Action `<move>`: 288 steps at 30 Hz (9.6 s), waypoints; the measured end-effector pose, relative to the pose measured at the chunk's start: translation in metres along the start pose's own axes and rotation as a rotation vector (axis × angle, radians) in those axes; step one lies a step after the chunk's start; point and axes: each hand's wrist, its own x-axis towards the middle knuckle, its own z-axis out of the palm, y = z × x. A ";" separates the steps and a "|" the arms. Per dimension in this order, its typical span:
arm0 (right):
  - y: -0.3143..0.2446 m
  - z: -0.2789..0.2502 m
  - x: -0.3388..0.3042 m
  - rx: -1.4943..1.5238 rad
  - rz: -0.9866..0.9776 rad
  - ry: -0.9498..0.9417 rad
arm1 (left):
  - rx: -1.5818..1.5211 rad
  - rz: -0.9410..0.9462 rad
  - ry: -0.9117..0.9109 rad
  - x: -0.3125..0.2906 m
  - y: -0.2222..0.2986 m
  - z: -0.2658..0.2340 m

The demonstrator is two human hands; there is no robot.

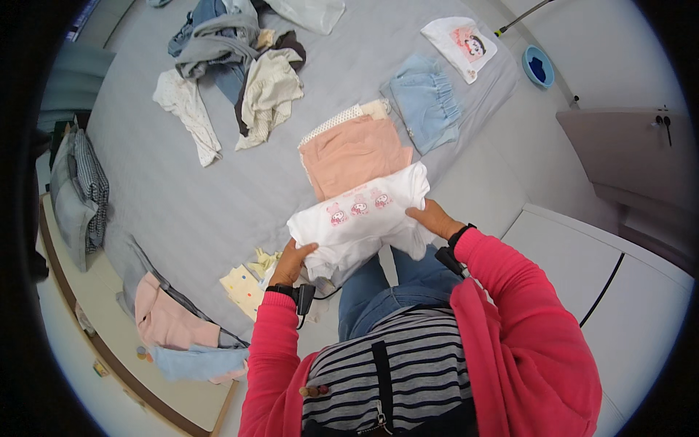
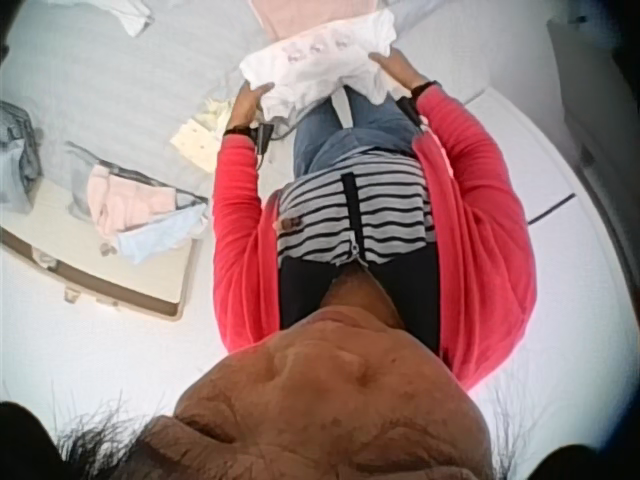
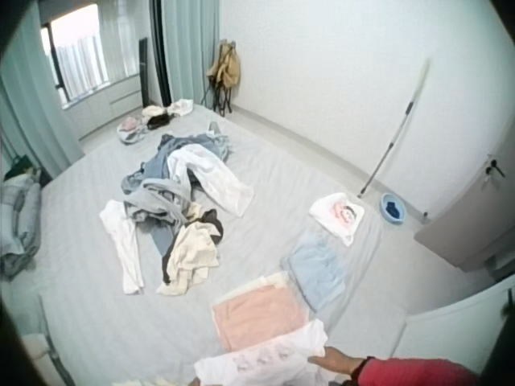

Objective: The person folds several pieces of clothing on a bed, including a white shirt, a white top with a graphic, and a pair of denim shorts. They smooth and align each item before folding it into a neat stack.

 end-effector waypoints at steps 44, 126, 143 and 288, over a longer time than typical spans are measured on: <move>-0.160 -0.259 0.233 0.356 -0.074 0.054 | 0.378 0.294 0.276 0.147 0.225 0.177; -0.437 0.136 0.501 -0.017 -0.891 -0.021 | -0.034 0.004 0.682 0.324 0.219 -0.091; -0.436 0.220 0.403 -0.172 -0.668 -0.364 | 0.238 0.101 0.900 0.351 0.195 -0.092; -0.246 0.111 -0.074 -0.242 -0.913 -0.592 | -0.282 0.731 0.198 -0.139 0.110 0.077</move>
